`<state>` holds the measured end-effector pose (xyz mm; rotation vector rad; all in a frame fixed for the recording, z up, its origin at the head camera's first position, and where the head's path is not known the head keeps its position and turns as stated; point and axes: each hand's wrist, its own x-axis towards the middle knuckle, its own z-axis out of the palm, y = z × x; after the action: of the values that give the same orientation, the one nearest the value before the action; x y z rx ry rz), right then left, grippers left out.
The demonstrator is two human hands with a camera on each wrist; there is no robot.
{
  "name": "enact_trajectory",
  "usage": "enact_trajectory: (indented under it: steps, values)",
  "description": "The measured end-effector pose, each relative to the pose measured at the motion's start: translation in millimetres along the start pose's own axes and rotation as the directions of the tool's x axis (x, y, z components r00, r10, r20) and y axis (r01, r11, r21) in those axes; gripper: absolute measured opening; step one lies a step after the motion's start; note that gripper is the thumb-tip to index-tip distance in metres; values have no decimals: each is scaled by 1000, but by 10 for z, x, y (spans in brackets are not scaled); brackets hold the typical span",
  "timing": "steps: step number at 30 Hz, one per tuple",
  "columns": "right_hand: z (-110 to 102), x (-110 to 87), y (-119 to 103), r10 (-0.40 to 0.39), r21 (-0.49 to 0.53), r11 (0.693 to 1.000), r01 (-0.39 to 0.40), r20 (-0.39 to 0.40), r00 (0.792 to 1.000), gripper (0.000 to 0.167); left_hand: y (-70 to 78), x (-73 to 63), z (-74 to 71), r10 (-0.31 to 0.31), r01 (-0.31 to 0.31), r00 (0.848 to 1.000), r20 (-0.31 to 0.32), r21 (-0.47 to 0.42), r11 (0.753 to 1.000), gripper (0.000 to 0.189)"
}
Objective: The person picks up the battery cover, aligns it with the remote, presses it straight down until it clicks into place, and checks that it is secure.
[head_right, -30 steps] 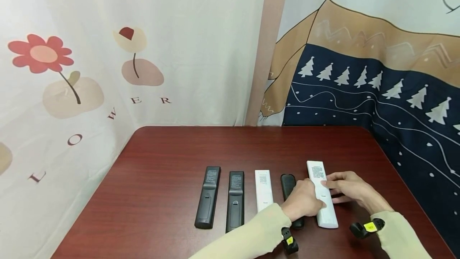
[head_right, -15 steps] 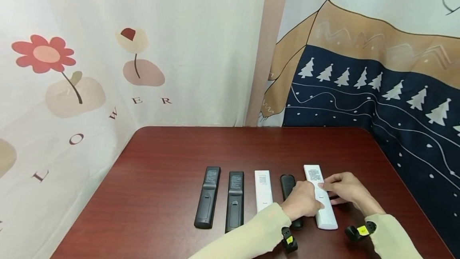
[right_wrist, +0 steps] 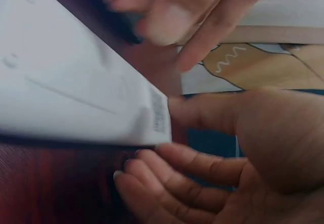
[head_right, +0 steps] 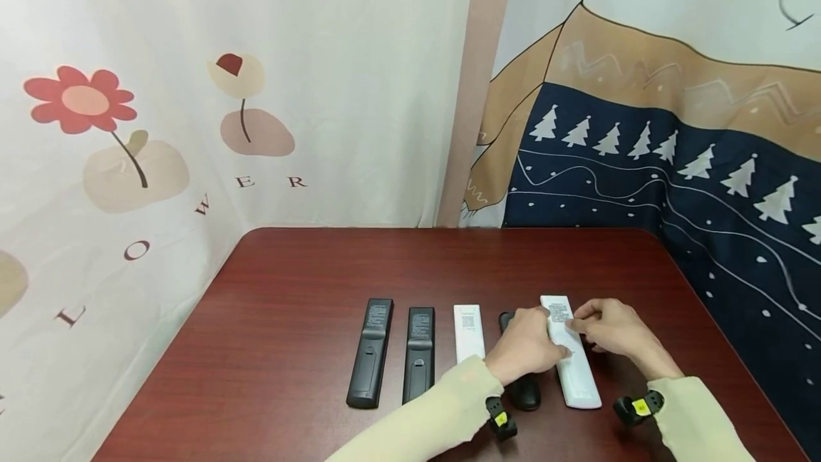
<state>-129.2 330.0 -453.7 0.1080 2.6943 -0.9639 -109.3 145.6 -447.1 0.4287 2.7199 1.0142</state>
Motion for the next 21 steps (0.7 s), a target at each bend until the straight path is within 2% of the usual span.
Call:
enact_trajectory:
  steps: [4, 7, 11, 16, 21]
  values:
    - [-54, 2, -83, -119, -50, 992, 117, -46, 992, 50, -151, 31, -209, 118, -114, 988, -96, 43, 993, 43]
    - [-97, 15, -147, -196, -90, 978, 188, -93, 976, 55, -306, 56, -407, 174, -158, 970, -169, 99, 982, 54]
    - [-171, 40, -194, -253, -150, 962, 230, -157, 955, 65, -604, 71, -729, 228, -193, 951, -210, 176, 965, 62]
    - [-228, 65, -162, -299, -166, 949, 268, -199, 933, 76, -1107, 65, -1141, 261, -191, 927, -269, 257, 947, 79]
    - [-229, 124, -101, -341, -225, 930, 290, -236, 910, 83, -1586, 29, -1514, 263, -143, 899, -351, 332, 932, 90]
